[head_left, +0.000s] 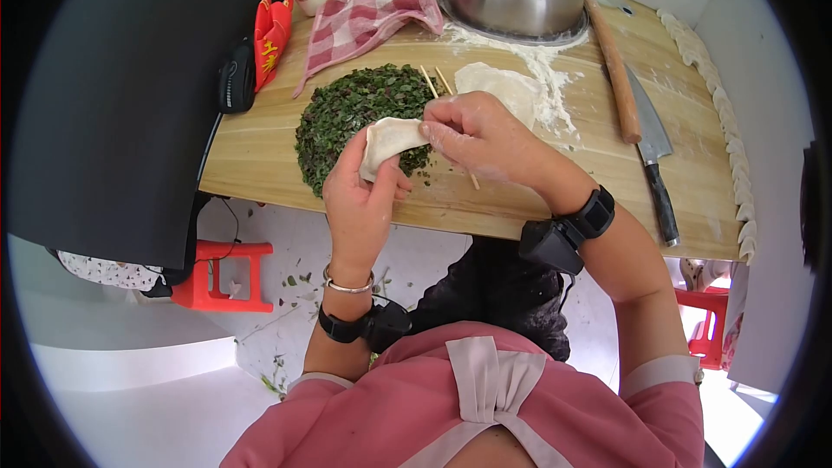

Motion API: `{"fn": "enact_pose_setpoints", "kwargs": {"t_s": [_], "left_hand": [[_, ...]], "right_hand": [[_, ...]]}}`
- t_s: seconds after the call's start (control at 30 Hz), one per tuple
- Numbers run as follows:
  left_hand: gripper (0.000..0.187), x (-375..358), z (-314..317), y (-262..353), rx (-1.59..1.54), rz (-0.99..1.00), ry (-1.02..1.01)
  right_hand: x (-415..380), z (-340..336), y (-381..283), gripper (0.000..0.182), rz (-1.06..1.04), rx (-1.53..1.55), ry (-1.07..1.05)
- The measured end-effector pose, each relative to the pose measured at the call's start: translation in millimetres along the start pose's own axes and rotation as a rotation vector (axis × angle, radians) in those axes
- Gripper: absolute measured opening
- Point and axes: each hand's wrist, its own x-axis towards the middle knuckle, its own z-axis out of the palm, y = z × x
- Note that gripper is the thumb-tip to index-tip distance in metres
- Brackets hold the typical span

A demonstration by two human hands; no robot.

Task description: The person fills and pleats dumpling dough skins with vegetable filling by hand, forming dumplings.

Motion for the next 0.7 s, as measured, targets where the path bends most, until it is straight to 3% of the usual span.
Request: {"fn": "enact_pose_setpoints", "kwargs": {"t_s": [0.13, 0.2, 0.27, 0.3, 0.37, 0.4, 0.47, 0.63, 0.7], "left_hand": [[0.035, 1, -3, 4, 0.113, 0.031, -0.002], [0.035, 2, -6, 1, 0.186, 0.046, -0.010], [0.035, 5, -8, -10, 0.433, 0.319, -0.050], [0.035, 3, -5, -6, 0.433, 0.317, -0.050], [0.035, -1, 3, 7, 0.054, 0.032, -0.025], [0.035, -1, 5, 7, 0.054, 0.031, -0.027], [0.035, -1, 8, 7, -0.163, 0.023, -0.011], [0.023, -3, 2, 11, -0.180, -0.004, -0.059], [0.017, -3, 1, 8, -0.148, -0.008, -0.047]], "right_hand": [[-2, 0, -5, 0.014, 0.132, 0.071, -0.178], [-5, 6, -8, 0.015, -0.206, -0.014, 0.051], [-4, 9, -5, 0.023, -0.255, -0.028, 0.032], [-4, 11, -2, 0.031, -0.302, -0.041, 0.015], [-3, 12, 4, 0.033, -0.319, -0.100, 0.006], [-2, 11, 5, 0.034, -0.338, -0.161, -0.001], [-2, 9, 2, 0.033, -0.314, -0.175, 0.006], [0, 6, -2, 0.029, -0.187, -0.275, 0.017], [-2, 3, -8, 0.023, 0.025, 0.042, -0.067]]}}
